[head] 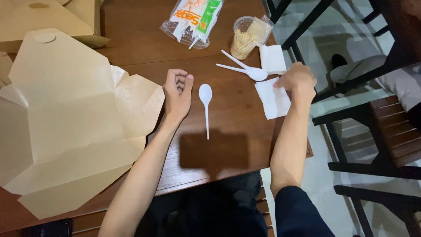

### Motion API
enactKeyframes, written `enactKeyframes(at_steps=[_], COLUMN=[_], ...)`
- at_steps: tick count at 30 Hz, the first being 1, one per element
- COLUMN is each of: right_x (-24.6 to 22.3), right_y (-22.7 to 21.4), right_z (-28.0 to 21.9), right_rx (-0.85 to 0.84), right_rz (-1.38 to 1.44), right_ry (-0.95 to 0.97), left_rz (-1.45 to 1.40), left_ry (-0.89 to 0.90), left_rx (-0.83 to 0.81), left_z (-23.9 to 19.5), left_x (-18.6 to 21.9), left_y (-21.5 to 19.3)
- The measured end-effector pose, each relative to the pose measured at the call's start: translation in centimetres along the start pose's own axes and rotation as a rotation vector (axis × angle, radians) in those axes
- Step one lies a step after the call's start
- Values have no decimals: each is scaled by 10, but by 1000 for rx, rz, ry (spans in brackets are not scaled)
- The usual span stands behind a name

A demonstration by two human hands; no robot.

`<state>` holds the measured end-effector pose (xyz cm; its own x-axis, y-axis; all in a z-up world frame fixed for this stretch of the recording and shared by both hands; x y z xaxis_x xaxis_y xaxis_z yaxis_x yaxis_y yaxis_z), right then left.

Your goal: The person folds a flat brown paper food container into a box shape and then wraps a white plastic spoon with a white napkin. The person places the wrapped spoon into the box.

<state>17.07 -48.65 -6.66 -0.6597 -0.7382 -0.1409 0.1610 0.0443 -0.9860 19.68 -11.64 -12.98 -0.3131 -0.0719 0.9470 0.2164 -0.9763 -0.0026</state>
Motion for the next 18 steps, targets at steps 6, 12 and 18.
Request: enactKeyframes(at_steps=[6,12,18], right_x=[-5,-3,2], right_y=[-14,-16,-35], right_z=[-9,-8,-16], right_rx=[-37,-16,-89], right_rz=[59,150,287], right_ry=[-2,-19,-122], left_rz=[3,3,-10], left_ry=[6,2,-7], left_rx=[1,-3,-10], left_z=[1,1,1], left_x=[-2,1,-2], left_y=[-1,-1,-2])
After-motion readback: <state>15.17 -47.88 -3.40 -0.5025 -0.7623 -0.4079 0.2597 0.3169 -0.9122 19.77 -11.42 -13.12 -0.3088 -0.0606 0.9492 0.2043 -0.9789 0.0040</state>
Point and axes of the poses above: each hand's wrist, its own z-axis towards the middle knuckle, its own y-axis out of the palm, x = y × z, the point moved 2 cm from there along z, towards the middle knuckle, and after that the axes turned 14 degrees about x, right-handed, at the moved point
